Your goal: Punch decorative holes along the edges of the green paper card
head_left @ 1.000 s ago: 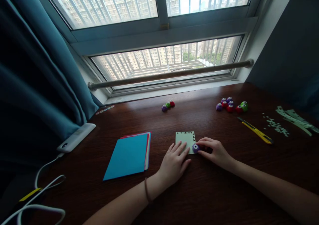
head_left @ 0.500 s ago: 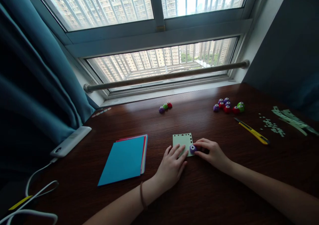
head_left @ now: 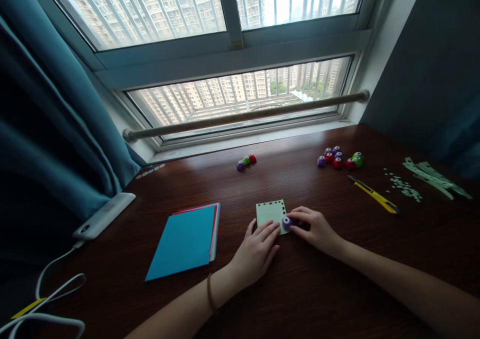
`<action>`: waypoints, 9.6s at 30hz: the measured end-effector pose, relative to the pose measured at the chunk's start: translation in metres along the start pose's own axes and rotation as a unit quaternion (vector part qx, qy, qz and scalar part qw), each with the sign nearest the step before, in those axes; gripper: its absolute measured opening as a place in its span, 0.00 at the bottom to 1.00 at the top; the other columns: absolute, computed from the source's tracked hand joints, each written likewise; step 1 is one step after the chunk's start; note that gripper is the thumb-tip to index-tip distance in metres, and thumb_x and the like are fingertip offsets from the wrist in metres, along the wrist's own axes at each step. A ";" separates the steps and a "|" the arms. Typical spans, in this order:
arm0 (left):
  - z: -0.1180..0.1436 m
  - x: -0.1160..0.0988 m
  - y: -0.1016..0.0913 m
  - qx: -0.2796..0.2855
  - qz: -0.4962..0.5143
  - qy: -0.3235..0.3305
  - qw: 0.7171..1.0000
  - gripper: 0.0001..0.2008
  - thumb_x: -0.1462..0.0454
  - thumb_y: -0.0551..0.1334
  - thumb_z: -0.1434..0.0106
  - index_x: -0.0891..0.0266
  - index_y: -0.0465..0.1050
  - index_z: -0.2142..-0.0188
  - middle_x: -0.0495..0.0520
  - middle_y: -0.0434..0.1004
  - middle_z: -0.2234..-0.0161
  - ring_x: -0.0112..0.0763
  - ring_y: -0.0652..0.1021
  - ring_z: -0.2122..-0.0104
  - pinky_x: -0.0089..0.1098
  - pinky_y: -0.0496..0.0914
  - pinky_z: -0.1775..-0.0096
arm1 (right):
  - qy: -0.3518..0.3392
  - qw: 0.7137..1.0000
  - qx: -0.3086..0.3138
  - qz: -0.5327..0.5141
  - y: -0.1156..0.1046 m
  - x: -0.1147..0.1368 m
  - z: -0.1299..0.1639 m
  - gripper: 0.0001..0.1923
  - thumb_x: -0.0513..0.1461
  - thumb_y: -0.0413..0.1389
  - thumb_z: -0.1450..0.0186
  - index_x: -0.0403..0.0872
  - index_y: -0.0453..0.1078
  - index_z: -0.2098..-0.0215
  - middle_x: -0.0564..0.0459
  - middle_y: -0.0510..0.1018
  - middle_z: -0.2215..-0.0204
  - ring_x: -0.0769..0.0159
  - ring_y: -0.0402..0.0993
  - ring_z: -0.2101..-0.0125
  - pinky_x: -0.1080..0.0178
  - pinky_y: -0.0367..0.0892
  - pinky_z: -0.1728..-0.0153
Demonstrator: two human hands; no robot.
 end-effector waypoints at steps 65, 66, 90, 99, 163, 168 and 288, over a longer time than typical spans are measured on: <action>-0.032 -0.030 -0.008 0.023 -0.177 0.102 0.979 0.27 0.61 0.48 0.38 0.78 0.54 0.43 0.68 0.55 0.42 0.50 0.56 0.42 0.52 0.38 0.43 | -0.218 0.829 0.166 0.487 0.047 0.047 0.006 0.14 0.34 0.52 0.49 0.35 0.73 0.65 0.35 0.74 0.65 0.54 0.67 0.65 0.54 0.63 0.63; -0.032 -0.030 -0.008 0.021 -0.180 0.102 0.978 0.27 0.61 0.48 0.38 0.78 0.54 0.43 0.68 0.56 0.42 0.50 0.56 0.42 0.52 0.39 0.43 | -0.220 0.831 0.162 0.485 0.047 0.048 0.006 0.15 0.34 0.52 0.49 0.35 0.73 0.65 0.35 0.74 0.65 0.54 0.67 0.65 0.54 0.62 0.63; -0.029 -0.029 -0.002 -0.001 -0.223 0.098 0.970 0.26 0.62 0.49 0.38 0.78 0.55 0.43 0.69 0.57 0.43 0.49 0.57 0.42 0.51 0.40 0.42 | -0.277 0.805 0.093 0.517 0.050 0.043 0.008 0.12 0.27 0.51 0.46 0.33 0.72 0.64 0.37 0.75 0.66 0.54 0.70 0.65 0.55 0.65 0.65; -0.027 -0.015 -0.001 -0.056 -0.115 0.080 0.989 0.22 0.66 0.47 0.35 0.70 0.54 0.42 0.60 0.60 0.43 0.38 0.61 0.44 0.42 0.53 0.43 | -0.268 0.848 0.063 0.453 0.032 0.047 0.008 0.11 0.27 0.47 0.40 0.39 0.69 0.65 0.44 0.74 0.69 0.59 0.68 0.65 0.59 0.65 0.65; -0.028 0.039 0.002 -0.137 0.248 -0.109 0.953 0.08 0.68 0.50 0.36 0.61 0.63 0.60 0.57 0.68 0.55 0.36 0.70 0.53 0.38 0.63 0.49 | 0.027 0.973 -0.217 0.076 -0.092 -0.062 -0.039 0.12 0.39 0.52 0.40 0.45 0.67 0.58 0.46 0.72 0.60 0.61 0.72 0.62 0.58 0.69 0.61; -0.028 0.041 0.000 -0.143 0.253 -0.123 0.949 0.08 0.69 0.49 0.36 0.61 0.63 0.59 0.56 0.70 0.57 0.36 0.71 0.56 0.38 0.66 0.52 | -0.034 0.997 0.001 0.063 -0.019 -0.015 -0.032 0.04 0.40 0.58 0.43 0.48 0.73 0.73 0.54 0.74 0.72 0.69 0.69 0.73 0.66 0.67 0.70; -0.028 0.019 -0.001 -0.099 0.127 -0.023 0.987 0.11 0.66 0.61 0.43 0.62 0.63 0.60 0.58 0.64 0.51 0.43 0.63 0.47 0.44 0.61 0.46 | -0.032 0.992 -0.050 -0.114 -0.027 0.038 -0.045 0.17 0.40 0.58 0.44 0.50 0.69 0.55 0.51 0.66 0.64 0.65 0.70 0.65 0.65 0.71 0.65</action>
Point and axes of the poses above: each hand's wrist, its own z-axis away from the middle knuckle, its own y-axis out of the palm, x = y × z, the point moved 8 cm from there along -z, towards the middle knuckle
